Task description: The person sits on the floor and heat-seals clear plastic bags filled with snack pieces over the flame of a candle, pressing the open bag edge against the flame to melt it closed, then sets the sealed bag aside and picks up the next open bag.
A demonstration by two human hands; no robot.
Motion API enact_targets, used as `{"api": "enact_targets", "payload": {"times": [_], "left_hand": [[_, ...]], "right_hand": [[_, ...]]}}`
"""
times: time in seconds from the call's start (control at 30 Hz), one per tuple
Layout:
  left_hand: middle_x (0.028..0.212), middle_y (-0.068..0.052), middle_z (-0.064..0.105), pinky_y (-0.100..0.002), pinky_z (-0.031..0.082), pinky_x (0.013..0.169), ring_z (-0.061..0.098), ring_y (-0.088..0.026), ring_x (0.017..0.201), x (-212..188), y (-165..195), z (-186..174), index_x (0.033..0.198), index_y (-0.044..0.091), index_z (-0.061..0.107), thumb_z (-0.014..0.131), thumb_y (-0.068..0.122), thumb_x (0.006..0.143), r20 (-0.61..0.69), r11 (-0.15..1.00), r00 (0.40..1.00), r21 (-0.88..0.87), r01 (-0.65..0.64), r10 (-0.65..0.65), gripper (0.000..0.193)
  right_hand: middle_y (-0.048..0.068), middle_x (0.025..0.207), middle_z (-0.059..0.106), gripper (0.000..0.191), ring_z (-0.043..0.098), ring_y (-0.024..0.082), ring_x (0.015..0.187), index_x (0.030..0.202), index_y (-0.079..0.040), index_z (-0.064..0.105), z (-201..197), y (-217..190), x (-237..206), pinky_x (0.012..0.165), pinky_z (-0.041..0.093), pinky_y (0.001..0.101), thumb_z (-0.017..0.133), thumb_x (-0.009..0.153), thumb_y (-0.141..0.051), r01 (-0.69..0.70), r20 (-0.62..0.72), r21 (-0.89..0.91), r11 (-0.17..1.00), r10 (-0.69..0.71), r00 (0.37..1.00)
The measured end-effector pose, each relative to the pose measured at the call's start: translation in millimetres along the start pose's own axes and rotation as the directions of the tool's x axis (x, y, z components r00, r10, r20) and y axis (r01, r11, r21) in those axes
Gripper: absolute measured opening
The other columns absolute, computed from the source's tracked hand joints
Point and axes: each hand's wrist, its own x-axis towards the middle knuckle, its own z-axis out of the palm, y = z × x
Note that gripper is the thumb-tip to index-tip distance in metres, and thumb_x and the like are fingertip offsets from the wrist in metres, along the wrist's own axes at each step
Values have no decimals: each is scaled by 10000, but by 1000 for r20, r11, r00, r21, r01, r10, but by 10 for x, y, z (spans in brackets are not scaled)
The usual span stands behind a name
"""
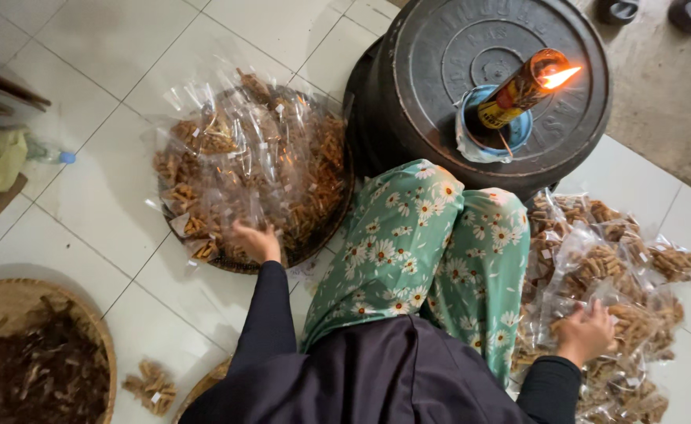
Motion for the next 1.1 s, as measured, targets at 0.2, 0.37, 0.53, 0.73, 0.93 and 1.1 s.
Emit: {"api": "enact_targets", "payload": {"times": [0.2,0.37,0.53,0.73,0.93,1.1], "left_hand": [[1417,-539,237,-626,502,931,480,-642,1198,-171,52,76,1377,-31,309,980,484,536,-165,917,924,271,-293,344,1193],[1264,-144,588,-525,554,801,674,-352,1011,-324,-33,36,1317,153,509,619,335,1131,49,968,997,248,46,-60,282],[1174,-161,590,-528,531,667,633,-386,1003,-339,17,-8,1149,119,597,828,431,830,-134,949,960,234,-211,247,502],[1100,-132,651,-526,543,810,647,-358,1027,-261,247,84,1066,138,634,842,389,758,-65,903,963,370,-219,260,449],[1095,-162,662,-554,521,734,655,-410,945,-179,220,134,1036,115,632,696,243,977,-113,966,984,236,-110,140,155],[1038,-200,656,-514,522,809,658,-405,960,-362,-52,90,1146,-32,535,632,143,1121,-319,955,918,-97,-281,238,201]], "right_hand": [[233,1463,573,654,501,430,1342,1468,-36,574,-63,-13,26,1055,349,638,726,1023,-491,-252,225,54,966,234,946],[277,1544,490,722,420,482,1407,1516,9,502,-33,-13,-31,1122,314,620,777,1003,-418,-182,23,70,981,181,983],[216,1417,580,609,535,409,1323,1528,9,518,37,-126,-32,1139,370,570,730,1058,-316,-336,49,270,902,336,941],[221,1346,616,462,598,354,1272,1420,45,538,63,-322,210,1103,475,457,740,1038,-121,-112,-120,476,873,190,974],[175,1275,653,410,634,271,1116,1422,16,583,-218,-528,264,980,517,396,753,1064,-94,-113,-132,621,776,245,961],[130,1231,657,331,633,191,1086,1385,1,578,-520,-869,279,976,522,327,678,1078,-69,-68,-108,790,610,247,963]]}}
